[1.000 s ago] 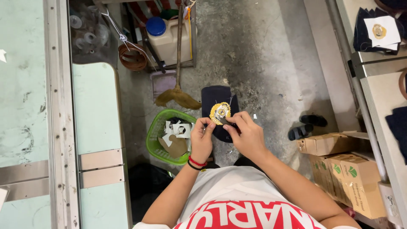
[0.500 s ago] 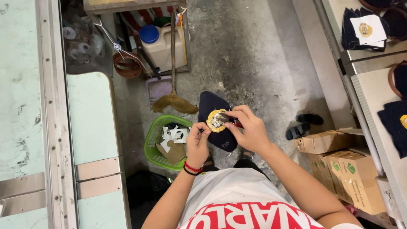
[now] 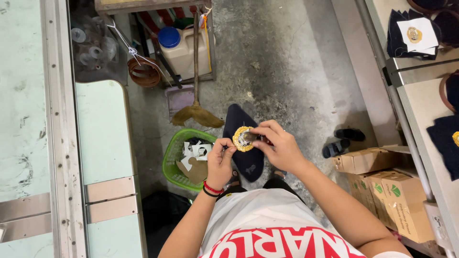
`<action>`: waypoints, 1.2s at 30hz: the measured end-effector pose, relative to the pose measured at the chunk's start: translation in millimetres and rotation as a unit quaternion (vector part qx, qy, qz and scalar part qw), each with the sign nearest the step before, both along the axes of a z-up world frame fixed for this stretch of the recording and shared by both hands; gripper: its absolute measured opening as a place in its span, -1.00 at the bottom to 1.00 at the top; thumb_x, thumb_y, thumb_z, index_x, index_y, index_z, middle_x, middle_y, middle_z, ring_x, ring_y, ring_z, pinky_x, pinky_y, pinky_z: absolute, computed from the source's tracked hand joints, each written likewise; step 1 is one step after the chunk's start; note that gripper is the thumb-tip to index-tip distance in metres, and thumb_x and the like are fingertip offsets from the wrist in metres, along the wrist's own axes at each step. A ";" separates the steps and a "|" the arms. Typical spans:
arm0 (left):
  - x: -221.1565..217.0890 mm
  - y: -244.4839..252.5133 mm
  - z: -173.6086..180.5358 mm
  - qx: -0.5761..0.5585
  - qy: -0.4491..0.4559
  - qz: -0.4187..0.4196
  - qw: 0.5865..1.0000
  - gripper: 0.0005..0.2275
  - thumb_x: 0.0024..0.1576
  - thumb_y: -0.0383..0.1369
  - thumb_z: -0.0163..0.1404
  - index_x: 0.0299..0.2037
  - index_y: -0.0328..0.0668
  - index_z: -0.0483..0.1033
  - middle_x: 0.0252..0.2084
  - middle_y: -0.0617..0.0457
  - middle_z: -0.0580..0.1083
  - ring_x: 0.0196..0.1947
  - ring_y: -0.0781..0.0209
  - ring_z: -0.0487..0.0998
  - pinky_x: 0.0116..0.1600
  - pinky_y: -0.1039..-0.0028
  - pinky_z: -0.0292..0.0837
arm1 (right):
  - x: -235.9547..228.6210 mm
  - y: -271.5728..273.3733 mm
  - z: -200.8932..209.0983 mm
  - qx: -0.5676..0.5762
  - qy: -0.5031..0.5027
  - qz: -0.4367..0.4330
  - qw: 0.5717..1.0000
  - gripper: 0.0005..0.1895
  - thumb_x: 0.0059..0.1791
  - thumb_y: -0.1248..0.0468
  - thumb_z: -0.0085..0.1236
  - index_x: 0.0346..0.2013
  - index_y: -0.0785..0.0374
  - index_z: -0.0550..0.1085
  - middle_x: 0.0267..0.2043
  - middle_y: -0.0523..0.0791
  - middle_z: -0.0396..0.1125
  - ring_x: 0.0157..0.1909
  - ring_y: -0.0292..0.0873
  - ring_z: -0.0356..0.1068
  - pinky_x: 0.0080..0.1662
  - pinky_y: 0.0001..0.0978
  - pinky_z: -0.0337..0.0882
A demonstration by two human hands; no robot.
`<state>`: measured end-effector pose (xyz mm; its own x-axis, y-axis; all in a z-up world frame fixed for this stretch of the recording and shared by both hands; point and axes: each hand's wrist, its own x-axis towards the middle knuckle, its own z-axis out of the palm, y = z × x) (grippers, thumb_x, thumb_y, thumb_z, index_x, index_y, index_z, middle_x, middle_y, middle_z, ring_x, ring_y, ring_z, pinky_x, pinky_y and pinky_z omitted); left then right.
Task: Trimming excess backing material from embroidered patches using scissors
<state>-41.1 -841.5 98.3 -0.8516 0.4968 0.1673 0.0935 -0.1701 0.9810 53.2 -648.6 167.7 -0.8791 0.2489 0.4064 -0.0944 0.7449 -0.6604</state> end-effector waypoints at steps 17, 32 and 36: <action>-2.1 -0.1 -3.9 0.017 -0.006 -0.009 1.000 -0.95 0.32 -0.53 0.07 -0.19 -0.23 0.51 -0.45 0.14 0.38 -0.37 0.39 0.25 -0.22 0.51 0.30 | -0.9 -10.2 11.0 0.053 0.020 -0.010 0.998 -0.74 0.03 0.26 0.39 0.00 0.17 0.64 -0.11 -0.14 0.49 -0.27 -0.05 0.58 -0.24 -0.30 0.59; -6.0 -2.6 -5.2 0.045 -0.043 -0.034 0.997 -0.96 0.33 -0.54 0.06 -0.18 -0.25 0.50 -0.37 0.17 0.39 -0.29 0.40 0.28 -0.13 0.52 0.30 | -1.4 -10.1 13.1 0.034 0.035 0.004 0.999 -0.87 0.09 0.28 0.29 -0.08 0.17 0.67 -0.15 -0.16 0.53 -0.26 -0.04 0.60 -0.20 -0.33 0.59; -5.3 -1.8 0.2 0.023 -0.025 -0.027 0.999 -0.97 0.32 -0.54 0.07 -0.17 -0.24 0.51 -0.38 0.17 0.38 -0.29 0.40 0.29 -0.13 0.51 0.32 | 0.4 -14.9 20.8 0.082 0.016 0.004 0.997 -0.78 0.05 0.20 0.35 -0.03 0.15 0.64 -0.10 -0.17 0.51 -0.22 -0.03 0.59 -0.18 -0.27 0.59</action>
